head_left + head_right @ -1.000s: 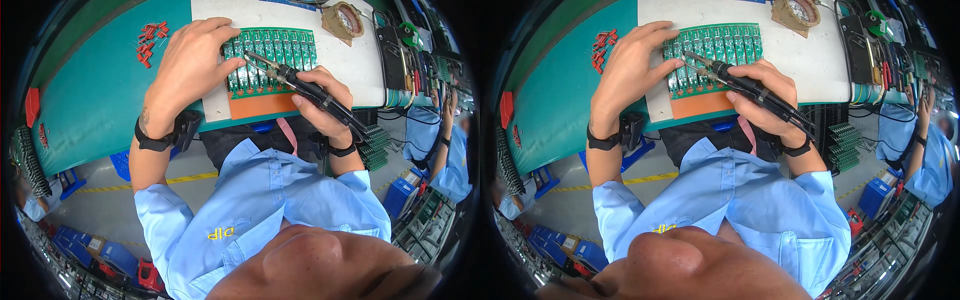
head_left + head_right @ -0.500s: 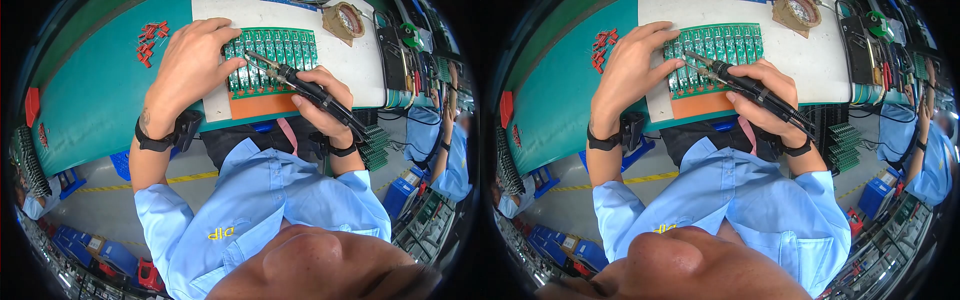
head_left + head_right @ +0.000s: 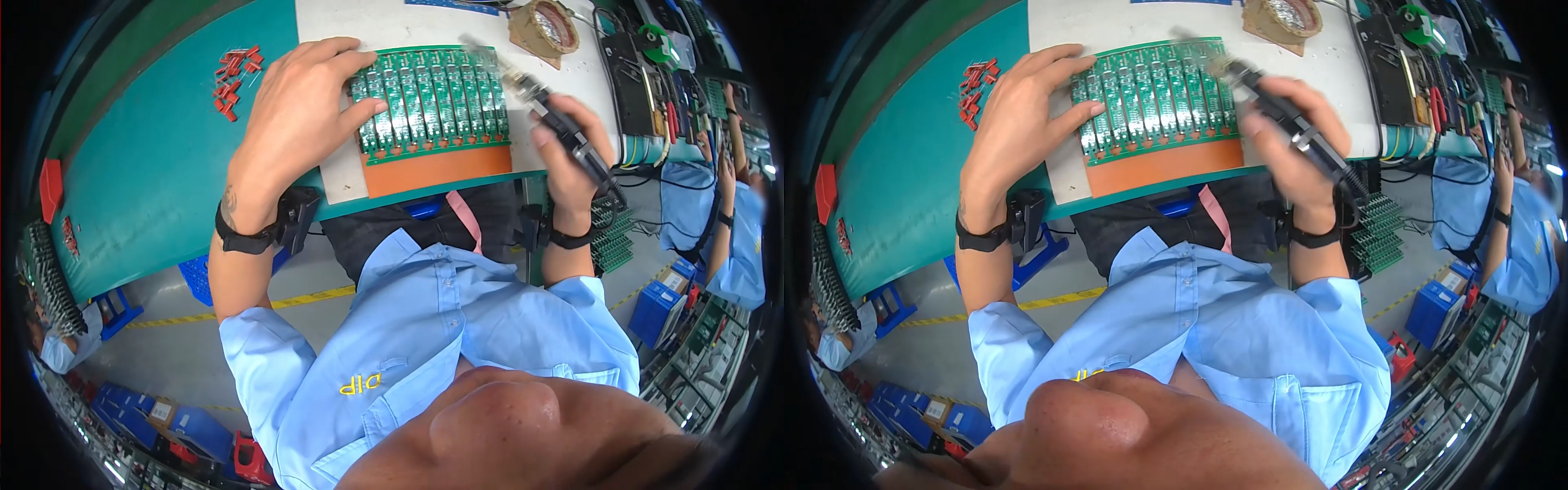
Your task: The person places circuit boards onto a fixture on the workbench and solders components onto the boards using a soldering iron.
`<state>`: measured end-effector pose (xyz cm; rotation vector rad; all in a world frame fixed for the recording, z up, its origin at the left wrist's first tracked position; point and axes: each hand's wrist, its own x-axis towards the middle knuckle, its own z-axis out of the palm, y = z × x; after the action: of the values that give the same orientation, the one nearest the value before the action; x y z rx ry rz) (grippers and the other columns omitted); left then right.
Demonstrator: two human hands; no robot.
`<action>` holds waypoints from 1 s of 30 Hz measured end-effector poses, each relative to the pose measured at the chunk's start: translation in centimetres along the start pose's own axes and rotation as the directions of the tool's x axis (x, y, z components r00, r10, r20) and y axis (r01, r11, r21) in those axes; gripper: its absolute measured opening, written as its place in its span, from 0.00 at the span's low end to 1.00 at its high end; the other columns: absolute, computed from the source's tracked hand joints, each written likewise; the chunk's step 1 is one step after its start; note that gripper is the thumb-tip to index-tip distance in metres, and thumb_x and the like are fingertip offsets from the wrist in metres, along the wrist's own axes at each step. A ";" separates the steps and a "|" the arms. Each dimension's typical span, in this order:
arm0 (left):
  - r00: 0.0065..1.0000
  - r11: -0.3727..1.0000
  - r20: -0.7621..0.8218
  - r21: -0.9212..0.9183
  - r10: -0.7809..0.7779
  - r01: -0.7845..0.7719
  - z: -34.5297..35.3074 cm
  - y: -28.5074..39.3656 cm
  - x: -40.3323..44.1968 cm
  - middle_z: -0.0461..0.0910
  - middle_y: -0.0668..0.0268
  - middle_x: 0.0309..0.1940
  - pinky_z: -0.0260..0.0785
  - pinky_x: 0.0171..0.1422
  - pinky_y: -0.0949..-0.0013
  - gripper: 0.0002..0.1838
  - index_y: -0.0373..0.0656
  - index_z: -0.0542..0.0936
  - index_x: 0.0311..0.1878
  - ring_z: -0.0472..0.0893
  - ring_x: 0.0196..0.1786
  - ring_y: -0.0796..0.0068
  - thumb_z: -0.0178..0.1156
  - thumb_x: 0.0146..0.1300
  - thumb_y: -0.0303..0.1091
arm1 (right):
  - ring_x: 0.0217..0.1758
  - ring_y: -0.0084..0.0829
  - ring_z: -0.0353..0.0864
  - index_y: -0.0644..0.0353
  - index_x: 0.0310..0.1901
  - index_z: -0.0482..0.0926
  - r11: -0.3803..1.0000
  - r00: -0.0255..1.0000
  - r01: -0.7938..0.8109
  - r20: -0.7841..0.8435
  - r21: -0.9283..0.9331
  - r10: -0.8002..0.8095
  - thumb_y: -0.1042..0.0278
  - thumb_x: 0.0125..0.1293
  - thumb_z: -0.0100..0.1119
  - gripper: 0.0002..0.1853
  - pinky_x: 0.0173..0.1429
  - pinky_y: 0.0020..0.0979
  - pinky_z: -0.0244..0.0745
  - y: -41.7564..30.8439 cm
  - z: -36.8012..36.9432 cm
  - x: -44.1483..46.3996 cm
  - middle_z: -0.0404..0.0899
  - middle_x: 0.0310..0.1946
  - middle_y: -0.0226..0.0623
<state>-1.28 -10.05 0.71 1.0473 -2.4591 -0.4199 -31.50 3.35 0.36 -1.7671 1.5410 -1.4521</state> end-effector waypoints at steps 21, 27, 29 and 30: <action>1.000 0.999 0.001 0.025 0.024 -0.024 -1.4 0.0 -0.2 0.87 0.56 0.54 0.76 0.64 0.52 0.23 0.37 0.87 0.53 0.84 0.57 0.48 0.78 0.56 0.39 | 0.44 0.31 0.83 0.70 0.59 0.80 0.984 0.950 0.092 0.283 0.151 -0.133 0.81 0.59 0.73 0.25 0.49 0.31 0.76 -1.6 3.7 -0.2 0.85 0.44 0.43; 0.999 0.998 -0.016 0.061 0.035 -0.034 -1.3 0.0 -0.5 0.87 0.55 0.55 0.77 0.64 0.53 0.26 0.38 0.88 0.54 0.84 0.59 0.50 0.80 0.53 0.39 | 0.40 0.29 0.81 0.70 0.56 0.82 0.990 0.946 0.090 0.301 0.108 -0.119 0.82 0.58 0.74 0.23 0.46 0.29 0.74 -1.6 4.8 0.3 0.84 0.39 0.43; 0.999 0.997 -0.023 0.070 0.038 -0.036 -1.2 -0.1 -0.6 0.87 0.54 0.55 0.76 0.65 0.53 0.26 0.38 0.88 0.55 0.84 0.60 0.50 0.80 0.53 0.39 | 0.39 0.29 0.81 0.70 0.56 0.82 0.990 0.946 0.088 0.304 0.108 -0.117 0.82 0.58 0.74 0.23 0.46 0.29 0.73 -1.4 4.9 0.4 0.84 0.39 0.43; 0.999 0.997 -0.017 0.067 0.028 -0.027 -1.2 0.0 -0.6 0.87 0.54 0.56 0.76 0.65 0.53 0.27 0.38 0.88 0.55 0.84 0.60 0.50 0.81 0.53 0.39 | 0.39 0.29 0.81 0.70 0.56 0.82 0.991 0.946 0.085 0.304 0.107 -0.114 0.82 0.58 0.74 0.23 0.45 0.28 0.73 -1.3 4.9 0.4 0.84 0.39 0.43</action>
<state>-0.30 -9.80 1.58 1.0384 -2.4839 -0.3200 -26.72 1.82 -0.29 -1.9326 1.2216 -1.1964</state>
